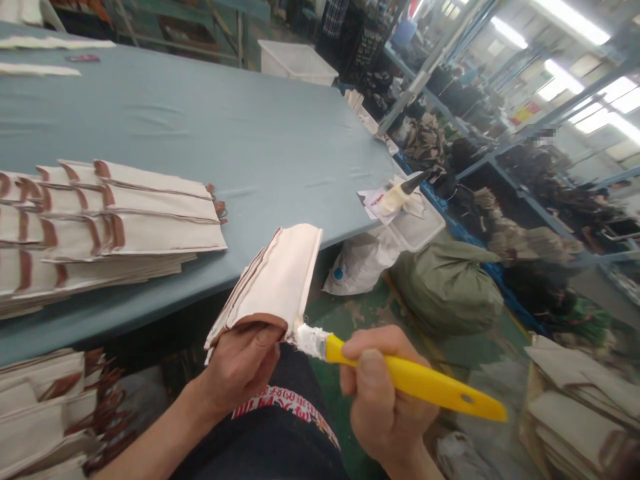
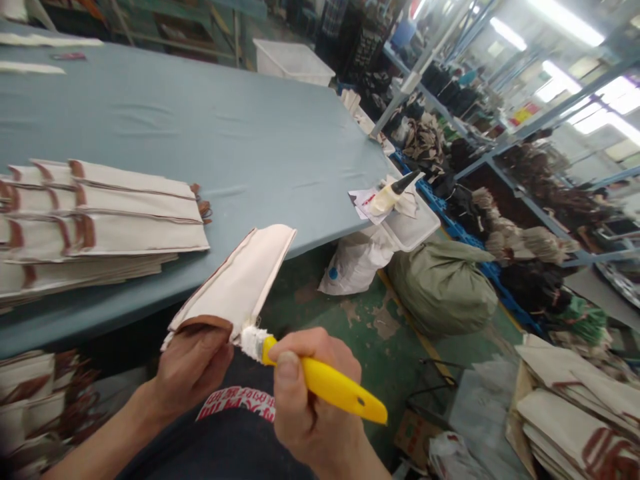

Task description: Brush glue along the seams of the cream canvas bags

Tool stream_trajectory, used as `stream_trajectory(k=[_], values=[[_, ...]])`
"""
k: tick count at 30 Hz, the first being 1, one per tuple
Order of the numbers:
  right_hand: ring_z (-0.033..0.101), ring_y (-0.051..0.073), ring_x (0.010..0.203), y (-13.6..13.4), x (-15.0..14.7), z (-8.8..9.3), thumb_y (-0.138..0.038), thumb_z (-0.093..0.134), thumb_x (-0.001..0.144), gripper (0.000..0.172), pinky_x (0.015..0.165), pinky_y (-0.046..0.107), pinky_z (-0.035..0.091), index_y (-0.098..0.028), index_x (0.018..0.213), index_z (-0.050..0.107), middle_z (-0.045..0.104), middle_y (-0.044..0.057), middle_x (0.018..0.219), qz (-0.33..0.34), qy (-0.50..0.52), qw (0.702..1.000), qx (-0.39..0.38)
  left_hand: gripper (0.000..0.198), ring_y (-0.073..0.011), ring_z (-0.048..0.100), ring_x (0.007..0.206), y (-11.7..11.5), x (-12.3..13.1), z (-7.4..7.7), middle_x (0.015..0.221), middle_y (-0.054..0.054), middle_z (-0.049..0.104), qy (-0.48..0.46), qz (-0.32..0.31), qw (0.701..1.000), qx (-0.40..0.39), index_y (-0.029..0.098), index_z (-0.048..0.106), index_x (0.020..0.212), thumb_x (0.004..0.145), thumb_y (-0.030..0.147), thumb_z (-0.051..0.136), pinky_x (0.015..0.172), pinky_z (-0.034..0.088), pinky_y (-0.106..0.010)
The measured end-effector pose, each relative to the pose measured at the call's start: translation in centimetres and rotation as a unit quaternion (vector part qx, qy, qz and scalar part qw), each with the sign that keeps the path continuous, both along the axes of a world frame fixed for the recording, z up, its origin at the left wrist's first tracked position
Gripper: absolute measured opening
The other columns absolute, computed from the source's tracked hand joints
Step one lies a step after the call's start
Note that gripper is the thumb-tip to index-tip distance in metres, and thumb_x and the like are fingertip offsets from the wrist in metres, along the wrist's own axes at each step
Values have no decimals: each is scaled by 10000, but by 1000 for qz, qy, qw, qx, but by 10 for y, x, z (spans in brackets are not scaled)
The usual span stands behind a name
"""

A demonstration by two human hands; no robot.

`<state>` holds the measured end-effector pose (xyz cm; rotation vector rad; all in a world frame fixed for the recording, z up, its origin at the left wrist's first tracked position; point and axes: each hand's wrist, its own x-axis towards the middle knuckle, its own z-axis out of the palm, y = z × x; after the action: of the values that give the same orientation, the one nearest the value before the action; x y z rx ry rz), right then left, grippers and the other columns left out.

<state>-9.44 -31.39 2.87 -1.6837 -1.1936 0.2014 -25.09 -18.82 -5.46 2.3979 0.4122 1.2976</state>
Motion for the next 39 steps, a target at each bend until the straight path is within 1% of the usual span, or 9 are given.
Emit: stream_trajectory(k=[6,13,17,21,24,27,31,35,39], values=[[492,121,389,17,10,12,-308,532,1057,191,417,248,433,-232,939,662,540,-57,544,-12,-38,998,46,372,-188,742,704,3,-1,1,773,-47,748,4,-3,999,-33,171,626,1061,836,-85,480,728,579,-259],[692,117,530,38,-2,27,-216,506,1038,147,582,219,574,-256,924,590,730,-42,679,107,-147,983,28,314,-186,706,666,7,-1,0,730,-34,723,17,-13,999,-26,183,603,991,845,-69,487,700,553,-276],[685,94,521,38,-4,31,-227,501,1046,153,586,182,560,-259,918,579,733,-68,686,105,-132,986,3,305,-186,688,654,7,2,-2,711,-27,727,18,-10,1000,-13,193,611,974,859,-56,478,667,539,-277],[671,100,517,32,6,24,-242,518,1044,170,545,187,522,-250,897,603,722,-49,675,119,-96,988,-2,321,-191,697,688,7,10,-2,744,-42,737,13,-6,1000,-15,190,608,973,848,-63,455,682,547,-272],[547,95,415,28,25,17,-294,536,1063,204,409,191,400,-239,894,636,658,-40,620,88,-5,996,-9,312,-182,681,667,6,19,-1,732,-25,721,19,-3,999,-25,196,604,959,850,-63,469,688,547,-270],[419,87,351,32,51,13,-356,560,1077,276,360,181,331,-227,849,644,486,-82,501,40,118,992,21,290,-176,688,675,3,33,1,743,-24,728,20,-3,999,-40,197,606,940,854,-57,495,702,553,-269],[301,76,327,51,89,6,-453,569,1070,362,344,178,296,-217,800,616,330,-121,448,68,261,963,-12,302,-174,699,651,-3,58,5,707,-18,729,16,18,999,-47,204,620,882,816,-63,494,677,555,-265],[336,91,354,71,130,-7,-484,567,1031,370,369,199,352,-218,776,590,348,-112,444,102,280,948,-114,303,-178,692,604,-8,81,6,659,-5,723,33,43,998,-32,208,655,884,822,-51,511,635,536,-272],[314,90,342,71,159,-7,-496,582,1014,353,354,198,329,-223,790,578,331,-123,425,76,298,947,-94,293,-173,694,603,-10,104,4,664,1,732,44,51,997,-21,212,644,896,848,-43,508,632,521,-273]])
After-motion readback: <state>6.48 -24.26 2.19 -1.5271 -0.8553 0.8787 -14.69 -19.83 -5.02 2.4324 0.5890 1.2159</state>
